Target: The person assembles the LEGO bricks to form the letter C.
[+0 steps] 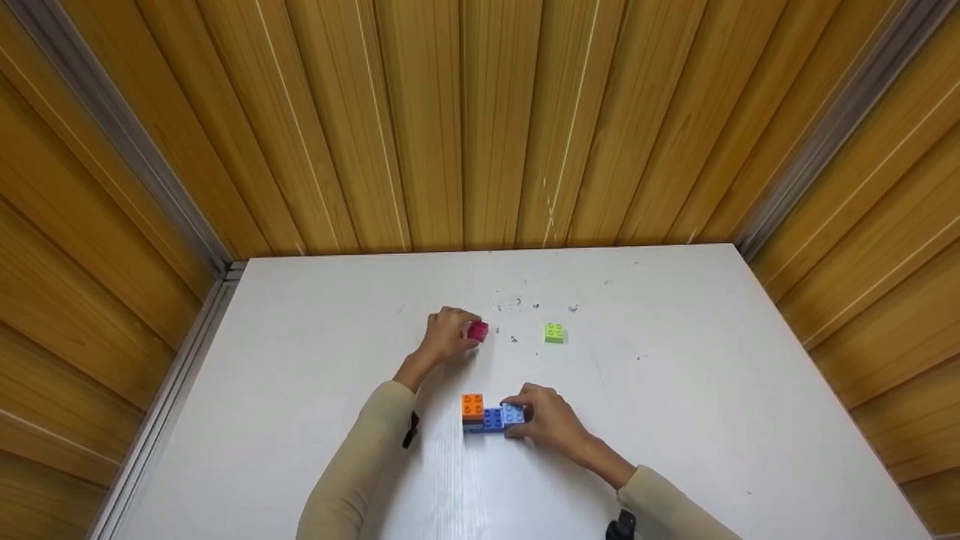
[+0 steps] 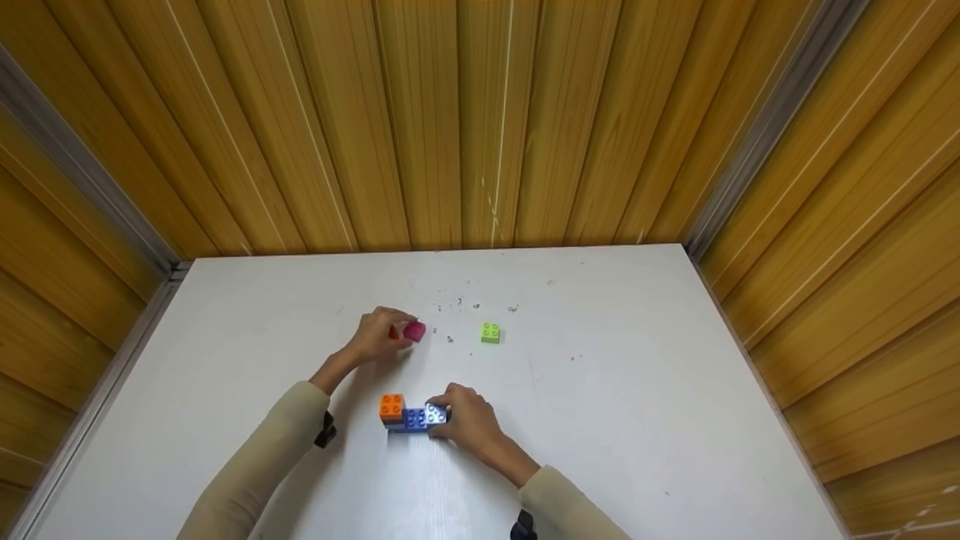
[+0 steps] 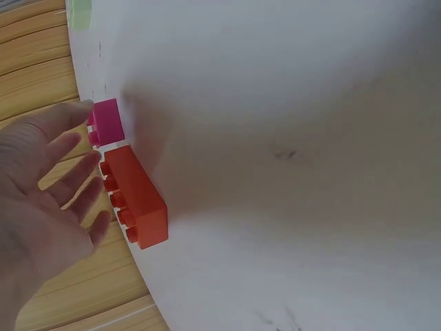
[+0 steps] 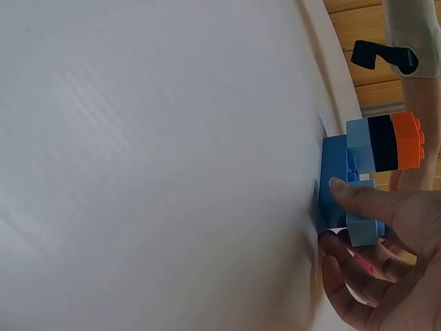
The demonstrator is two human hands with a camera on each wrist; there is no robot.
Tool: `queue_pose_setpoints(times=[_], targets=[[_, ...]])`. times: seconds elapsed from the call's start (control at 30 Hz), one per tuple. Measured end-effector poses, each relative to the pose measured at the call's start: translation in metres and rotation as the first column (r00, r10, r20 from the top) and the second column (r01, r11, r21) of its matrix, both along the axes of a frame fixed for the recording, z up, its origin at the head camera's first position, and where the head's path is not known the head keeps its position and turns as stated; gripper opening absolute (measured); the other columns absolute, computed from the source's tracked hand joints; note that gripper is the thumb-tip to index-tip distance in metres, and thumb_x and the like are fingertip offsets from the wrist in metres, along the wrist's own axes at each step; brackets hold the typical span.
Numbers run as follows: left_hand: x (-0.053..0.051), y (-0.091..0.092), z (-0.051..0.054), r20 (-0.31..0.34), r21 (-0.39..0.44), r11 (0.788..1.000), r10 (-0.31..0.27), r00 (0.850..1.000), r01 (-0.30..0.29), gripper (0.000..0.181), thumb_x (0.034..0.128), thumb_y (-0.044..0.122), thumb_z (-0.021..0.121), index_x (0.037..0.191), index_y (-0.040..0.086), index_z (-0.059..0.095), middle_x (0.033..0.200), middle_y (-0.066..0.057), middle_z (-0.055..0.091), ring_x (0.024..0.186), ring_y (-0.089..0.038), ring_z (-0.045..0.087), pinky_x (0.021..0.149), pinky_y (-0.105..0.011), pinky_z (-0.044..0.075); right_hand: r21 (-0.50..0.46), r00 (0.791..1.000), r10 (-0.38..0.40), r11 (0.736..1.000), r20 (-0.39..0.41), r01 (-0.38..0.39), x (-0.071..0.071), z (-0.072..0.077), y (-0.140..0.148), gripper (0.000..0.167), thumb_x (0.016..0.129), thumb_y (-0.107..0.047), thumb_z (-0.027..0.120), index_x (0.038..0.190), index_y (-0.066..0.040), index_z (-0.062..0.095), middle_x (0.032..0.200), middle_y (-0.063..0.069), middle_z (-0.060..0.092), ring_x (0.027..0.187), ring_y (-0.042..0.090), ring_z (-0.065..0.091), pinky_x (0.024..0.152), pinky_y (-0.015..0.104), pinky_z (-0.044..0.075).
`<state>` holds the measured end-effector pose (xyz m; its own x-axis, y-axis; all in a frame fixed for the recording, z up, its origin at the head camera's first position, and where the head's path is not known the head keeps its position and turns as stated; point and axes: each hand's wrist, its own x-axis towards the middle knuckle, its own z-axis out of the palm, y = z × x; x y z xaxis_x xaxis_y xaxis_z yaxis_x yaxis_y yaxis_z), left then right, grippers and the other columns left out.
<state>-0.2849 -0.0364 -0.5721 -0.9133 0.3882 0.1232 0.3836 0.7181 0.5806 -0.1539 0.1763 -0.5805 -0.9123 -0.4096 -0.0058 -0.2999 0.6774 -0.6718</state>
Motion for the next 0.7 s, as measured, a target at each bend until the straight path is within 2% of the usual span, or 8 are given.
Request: queue_pose_setpoints(times=[0.23,0.4,0.57,0.7], targets=[[0.002,0.007,-0.006,0.021,-0.027,1.0,0.017,1.0,-0.017,0.025,0.0872,0.012,0.081,0.111,0.006,0.076,0.113,-0.014,0.073,0.114,-0.036,0.058,0.107,-0.063,0.031,-0.015,1.0,-0.008,1.0,0.003,0.008,-0.001,0.002,0.001,0.044,0.073,-0.008,0.091,0.115,-0.004,0.078,0.087,-0.001,0.062,0.076,0.011,0.048,0.066,0.02,0.039],[0.006,0.009,-0.009,0.017,-0.047,0.999,0.011,1.0,-0.01,0.027,0.0849,0.012,0.083,0.11,0.007,0.075,0.116,-0.013,0.073,0.117,-0.035,0.058,0.107,-0.063,0.03,-0.014,1.0,-0.009,1.0,-0.004,0.008,0.0,0.0,0.001,0.045,0.072,-0.008,0.091,0.114,-0.004,0.078,0.086,-0.001,0.062,0.076,0.01,0.047,0.066,0.02,0.038],[0.012,0.01,-0.007,0.003,-0.03,0.999,-0.01,1.0,0.01,0.026,0.0856,0.015,0.083,0.109,0.008,0.075,0.116,-0.011,0.074,0.12,-0.034,0.058,0.11,-0.064,0.028,0.001,1.0,-0.001,1.0,-0.026,0.001,0.001,-0.001,0.0,0.044,0.071,-0.01,0.092,0.113,-0.005,0.079,0.085,-0.001,0.063,0.074,0.007,0.048,0.064,0.02,0.039],[0.014,0.011,-0.003,0.011,0.016,1.0,-0.025,1.0,0.025,0.026,0.0869,0.02,0.083,0.11,0.009,0.076,0.113,-0.008,0.075,0.118,-0.031,0.058,0.111,-0.063,0.027,-0.004,1.0,0.004,1.0,-0.024,-0.004,0.001,0.0,0.0,0.044,0.071,-0.01,0.092,0.113,-0.005,0.078,0.085,-0.001,0.063,0.074,0.007,0.048,0.064,0.019,0.039]])
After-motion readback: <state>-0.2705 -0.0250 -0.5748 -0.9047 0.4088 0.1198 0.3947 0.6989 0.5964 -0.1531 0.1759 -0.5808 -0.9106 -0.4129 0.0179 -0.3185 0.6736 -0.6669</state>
